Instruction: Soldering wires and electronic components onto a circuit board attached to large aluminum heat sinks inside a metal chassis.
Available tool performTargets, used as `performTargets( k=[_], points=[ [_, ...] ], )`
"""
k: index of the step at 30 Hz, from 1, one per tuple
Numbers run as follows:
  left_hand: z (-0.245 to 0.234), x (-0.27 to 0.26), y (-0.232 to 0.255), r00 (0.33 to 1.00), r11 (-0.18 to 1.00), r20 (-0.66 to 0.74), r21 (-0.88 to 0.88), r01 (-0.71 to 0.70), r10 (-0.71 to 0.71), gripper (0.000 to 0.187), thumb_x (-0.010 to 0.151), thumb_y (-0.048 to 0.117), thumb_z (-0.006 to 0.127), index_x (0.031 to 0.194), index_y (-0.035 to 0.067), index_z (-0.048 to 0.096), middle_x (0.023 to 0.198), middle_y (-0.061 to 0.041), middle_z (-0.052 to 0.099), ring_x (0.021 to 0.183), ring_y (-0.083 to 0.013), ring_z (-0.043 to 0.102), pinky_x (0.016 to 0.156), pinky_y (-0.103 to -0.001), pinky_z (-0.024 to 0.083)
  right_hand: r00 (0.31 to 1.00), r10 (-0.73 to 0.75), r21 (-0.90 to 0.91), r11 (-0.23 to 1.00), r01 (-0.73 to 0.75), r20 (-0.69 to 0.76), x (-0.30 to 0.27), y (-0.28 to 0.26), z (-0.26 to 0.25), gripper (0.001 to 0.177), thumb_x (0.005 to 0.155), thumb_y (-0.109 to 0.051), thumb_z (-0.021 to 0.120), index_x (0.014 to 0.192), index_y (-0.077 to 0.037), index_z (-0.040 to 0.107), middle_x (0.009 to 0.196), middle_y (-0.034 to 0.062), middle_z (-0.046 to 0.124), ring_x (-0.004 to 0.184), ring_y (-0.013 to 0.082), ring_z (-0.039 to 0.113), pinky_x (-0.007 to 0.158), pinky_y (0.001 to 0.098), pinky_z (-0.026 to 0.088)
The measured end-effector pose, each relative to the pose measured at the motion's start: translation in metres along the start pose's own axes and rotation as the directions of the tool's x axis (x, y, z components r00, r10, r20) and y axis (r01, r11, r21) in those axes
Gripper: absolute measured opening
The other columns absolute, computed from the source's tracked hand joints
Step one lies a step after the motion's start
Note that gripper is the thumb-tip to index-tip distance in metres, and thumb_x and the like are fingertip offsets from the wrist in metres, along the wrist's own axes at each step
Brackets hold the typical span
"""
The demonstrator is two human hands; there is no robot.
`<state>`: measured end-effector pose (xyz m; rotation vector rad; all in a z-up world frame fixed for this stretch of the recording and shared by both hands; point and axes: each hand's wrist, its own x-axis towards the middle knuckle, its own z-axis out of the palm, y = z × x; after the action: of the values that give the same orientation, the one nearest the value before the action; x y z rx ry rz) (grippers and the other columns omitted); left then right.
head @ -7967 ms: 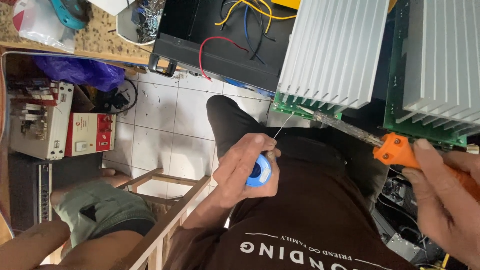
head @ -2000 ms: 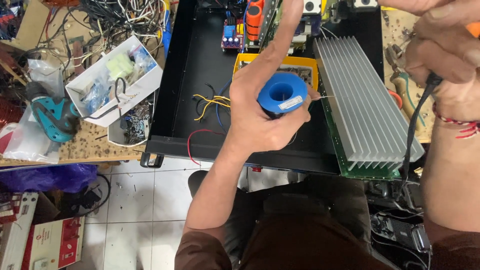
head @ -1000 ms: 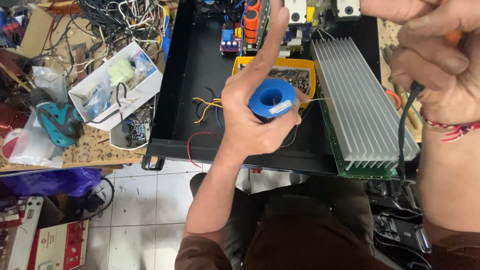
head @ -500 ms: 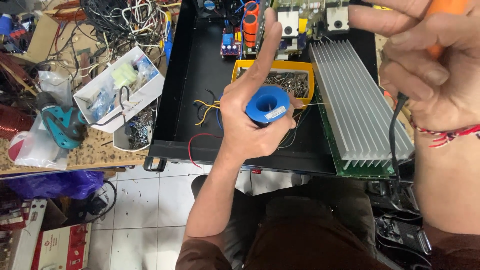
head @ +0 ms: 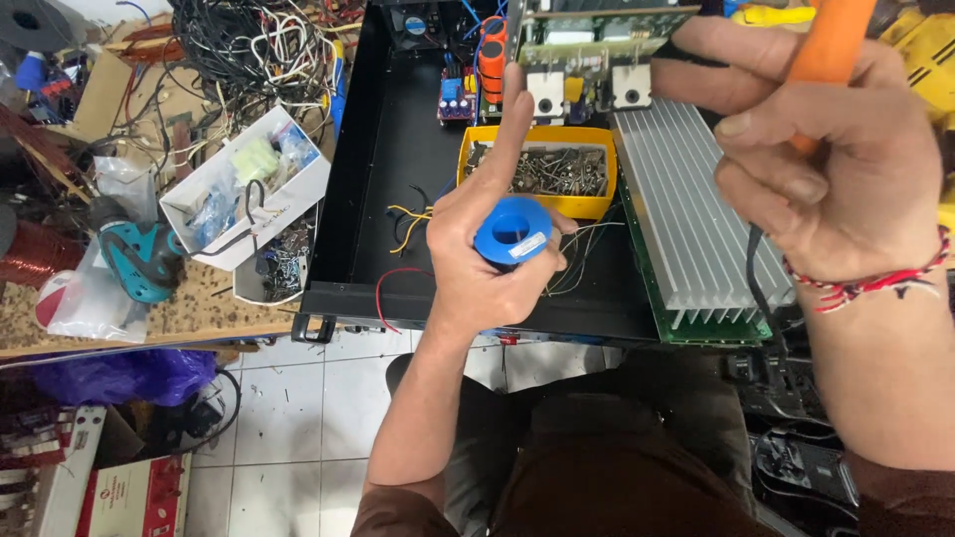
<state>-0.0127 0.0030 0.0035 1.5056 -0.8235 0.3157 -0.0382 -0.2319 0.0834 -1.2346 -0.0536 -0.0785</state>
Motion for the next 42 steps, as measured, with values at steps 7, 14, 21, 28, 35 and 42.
performTargets(
  k=[7,14,21,28,35,42],
  points=[
    [-0.007,-0.016,0.009,1.000,0.976,0.012,0.218,-0.016,0.014,0.082,0.090,0.000,0.069,0.165,0.013,0.037,0.177,-0.013,0.033,0.066,-0.0066,0.065,0.074,-0.021,0.058,0.999,0.034,0.065,0.997,-0.033,-0.011,-0.016,0.005,0.011,0.051,0.076,0.008,0.054,0.126,0.005,0.066,0.123,0.0252,0.074,0.035,0.0031,0.018,0.029,0.0148,0.025],
    [-0.006,-0.036,0.017,1.000,0.983,0.014,0.182,0.016,-0.019,0.080,0.091,-0.001,0.066,0.164,0.013,0.036,0.176,-0.015,0.032,0.067,-0.0070,0.070,0.072,-0.023,0.059,0.999,0.042,0.005,0.999,-0.042,-0.019,-0.034,0.021,0.010,0.052,0.077,0.006,0.056,0.129,0.006,0.065,0.125,0.0238,0.074,0.034,0.0041,0.019,0.027,0.0164,0.033],
    [-0.001,-0.034,0.011,0.998,0.989,0.056,0.150,-0.010,0.002,0.086,0.092,-0.003,0.064,0.167,0.019,0.031,0.180,-0.015,0.030,0.089,-0.0099,0.066,0.075,-0.021,0.058,0.994,-0.064,0.024,0.998,0.062,0.087,-0.033,0.025,-0.005,0.037,0.090,0.005,0.056,0.124,0.001,0.069,0.120,0.0143,0.076,0.035,0.0028,0.028,0.029,0.0165,0.032],
    [-0.004,-0.001,0.008,0.999,0.988,0.035,0.153,0.025,-0.030,0.088,0.093,-0.007,0.067,0.169,0.023,0.035,0.176,0.005,0.047,0.063,-0.0061,0.048,0.070,-0.025,0.047,1.000,-0.008,-0.059,0.998,0.007,-0.022,-0.001,-0.002,0.008,0.007,0.078,0.003,0.050,0.082,-0.001,0.054,0.123,0.0126,0.081,0.042,0.0040,0.005,0.035,0.0129,0.019],
    [-0.014,0.000,0.004,0.999,0.997,0.036,0.074,0.038,-0.041,0.087,0.097,-0.005,0.068,0.171,0.027,0.034,0.185,0.002,0.031,0.065,-0.0084,0.053,0.073,-0.025,0.051,1.000,-0.002,-0.121,0.993,0.003,0.003,0.005,0.000,0.011,0.019,0.082,-0.005,0.052,0.097,-0.004,0.065,0.127,0.0094,0.080,0.040,0.0020,0.013,0.038,0.0128,0.022],
    [-0.014,-0.030,0.014,0.999,0.979,0.041,0.204,0.006,-0.015,0.083,0.094,-0.003,0.065,0.168,0.019,0.033,0.180,-0.010,0.032,0.057,-0.0029,0.051,0.067,-0.021,0.053,0.979,-0.095,0.129,0.989,0.072,0.183,-0.027,0.022,0.007,0.040,0.090,0.009,0.056,0.125,-0.003,0.072,0.121,0.0119,0.077,0.036,0.0023,0.025,0.029,0.0151,0.031]
  ],
)
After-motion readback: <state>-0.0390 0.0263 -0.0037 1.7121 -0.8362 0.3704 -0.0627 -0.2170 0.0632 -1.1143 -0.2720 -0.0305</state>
